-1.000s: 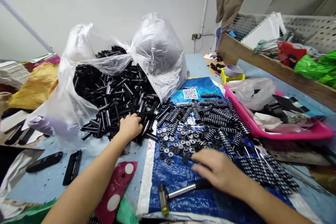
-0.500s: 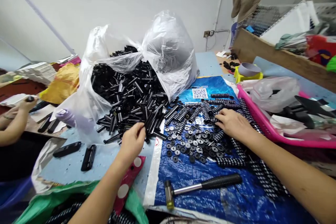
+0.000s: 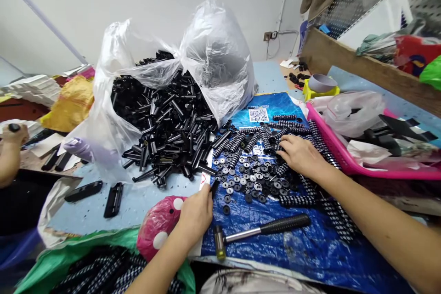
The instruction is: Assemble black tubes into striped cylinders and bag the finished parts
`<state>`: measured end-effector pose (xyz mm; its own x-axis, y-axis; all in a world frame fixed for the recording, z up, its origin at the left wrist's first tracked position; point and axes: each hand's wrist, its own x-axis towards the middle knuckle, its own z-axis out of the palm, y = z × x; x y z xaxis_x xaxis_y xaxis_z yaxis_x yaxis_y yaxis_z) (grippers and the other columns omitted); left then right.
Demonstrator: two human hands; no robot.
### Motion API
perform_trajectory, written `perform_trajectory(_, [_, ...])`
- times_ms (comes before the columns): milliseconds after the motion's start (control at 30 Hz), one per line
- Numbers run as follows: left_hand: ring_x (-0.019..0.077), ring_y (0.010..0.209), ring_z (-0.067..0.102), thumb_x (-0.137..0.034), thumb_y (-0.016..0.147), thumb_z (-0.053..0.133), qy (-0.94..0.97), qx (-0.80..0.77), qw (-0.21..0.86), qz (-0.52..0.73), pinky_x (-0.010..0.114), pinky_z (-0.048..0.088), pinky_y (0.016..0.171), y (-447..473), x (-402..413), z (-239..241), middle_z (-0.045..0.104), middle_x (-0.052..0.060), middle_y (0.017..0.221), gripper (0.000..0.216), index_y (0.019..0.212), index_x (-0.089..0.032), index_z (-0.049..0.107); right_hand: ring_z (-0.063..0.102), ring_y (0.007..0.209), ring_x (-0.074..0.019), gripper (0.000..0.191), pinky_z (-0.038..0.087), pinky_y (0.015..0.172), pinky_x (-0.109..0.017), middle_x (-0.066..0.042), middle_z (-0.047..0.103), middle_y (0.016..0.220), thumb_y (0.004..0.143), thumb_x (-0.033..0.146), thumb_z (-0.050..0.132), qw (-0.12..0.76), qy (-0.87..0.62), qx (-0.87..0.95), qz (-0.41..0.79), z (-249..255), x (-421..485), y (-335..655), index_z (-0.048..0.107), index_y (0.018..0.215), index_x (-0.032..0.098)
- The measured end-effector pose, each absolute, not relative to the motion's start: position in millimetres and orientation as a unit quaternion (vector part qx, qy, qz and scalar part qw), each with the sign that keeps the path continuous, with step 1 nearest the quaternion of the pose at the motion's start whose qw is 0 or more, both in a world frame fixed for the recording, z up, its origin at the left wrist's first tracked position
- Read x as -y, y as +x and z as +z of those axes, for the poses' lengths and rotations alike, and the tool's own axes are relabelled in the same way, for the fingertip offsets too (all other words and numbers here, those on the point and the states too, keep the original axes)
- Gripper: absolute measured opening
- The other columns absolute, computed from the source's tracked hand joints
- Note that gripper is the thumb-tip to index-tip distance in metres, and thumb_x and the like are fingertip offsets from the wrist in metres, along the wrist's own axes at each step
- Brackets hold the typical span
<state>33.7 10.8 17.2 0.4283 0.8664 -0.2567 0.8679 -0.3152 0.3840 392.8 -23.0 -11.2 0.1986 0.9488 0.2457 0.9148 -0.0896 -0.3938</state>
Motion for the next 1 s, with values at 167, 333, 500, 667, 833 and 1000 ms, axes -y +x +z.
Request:
perform_trajectory(167, [0.0107, 0.048, 0.046, -0.046, 0.094, 0.044, 0.617, -0.522, 0.538, 0.237, 0.023, 0.034, 0.049, 29.0, -2.5, 20.6, 0.054, -0.006, 0.066, 0.022, 0.096, -0.024, 0.044, 0.066, 0.088, -0.0252, 0.038, 0.052, 0.086, -0.043, -0.011, 0.071, 0.094, 0.099, 0.049, 0.042, 0.359, -0.708, 0.586, 0.161, 10.1, 54.0, 362.2, 0.063, 0.11, 0.019])
perform_trajectory(333, [0.0077, 0.046, 0.046, -0.039, 0.087, 0.056, 0.619, -0.424, 0.661, 0.011, 0.021, 0.035, 0.047, 29.2, 2.8, 21.0, 0.059, -0.005, 0.066, 0.019, 0.088, -0.021, 0.049, 0.065, 0.068, -0.019, 0.058, 0.056, 0.062, -0.034, -0.006, 0.069, 0.081, 0.102, 0.06, 0.022, 0.474, -0.623, 0.441, 0.438, 8.2, 91.4, 296.4, 0.063, 0.105, 0.019])
perform_trajectory(500, [0.008, 0.047, 0.052, -0.021, 0.089, 0.048, 0.655, -0.436, 0.616, 0.032, 0.022, 0.037, 0.046, 73.7, -17.7, 4.2, 0.064, -0.002, 0.077, 0.002, 0.087, -0.02, 0.048, 0.061, 0.066, -0.016, 0.048, 0.052, 0.056, -0.028, -0.002, 0.064, 0.078, 0.09, 0.068, 0.051, 0.57, -0.495, 0.15, 0.638, 0.2, 98.3, 260.3, 0.064, 0.098, 0.022])
perform_trajectory(667, [0.0066, 0.049, 0.054, -0.014, 0.087, 0.041, 0.601, -0.447, 0.632, 0.199, 0.021, 0.041, 0.052, 126.2, -15.4, 7.6, 0.065, -0.003, 0.084, 0.03, 0.115, -0.022, 0.047, 0.054, 0.056, -0.0109, 0.05, 0.046, 0.049, -0.023, 0.0, 0.061, 0.073, 0.082, 0.069, 0.065, 0.587, -0.489, 0.142, 0.629, 4.0, 93.7, 252.5, 0.063, 0.092, 0.02])
perform_trajectory(833, [0.0078, 0.054, 0.058, -0.016, 0.076, 0.046, 0.492, -0.411, 0.734, 0.225, 0.019, 0.038, 0.05, 114.6, 13.7, 22.5, 0.068, -0.001, 0.082, 0.025, 0.101, -0.02, 0.048, 0.035, 0.04, -0.0057, 0.054, 0.028, 0.037, -0.018, 0.008, 0.048, 0.057, 0.078, 0.071, 0.069, 0.609, -0.492, 0.15, 0.603, 3.3, 95.8, 241.5, 0.061, 0.099, 0.021])
perform_trajectory(1000, [0.0059, 0.046, 0.047, -0.019, 0.078, 0.051, 0.494, -0.438, 0.697, 0.281, 0.019, 0.033, 0.046, 92.3, 29.5, 21.8, 0.065, -0.005, 0.078, 0.022, 0.099, -0.022, 0.048, 0.035, 0.039, -0.0069, 0.057, 0.03, 0.036, -0.02, 0.008, 0.048, 0.056, 0.078, 0.073, 0.066, 0.628, -0.472, 0.137, 0.603, 3.2, 91.1, 229.4, 0.064, 0.102, 0.022])
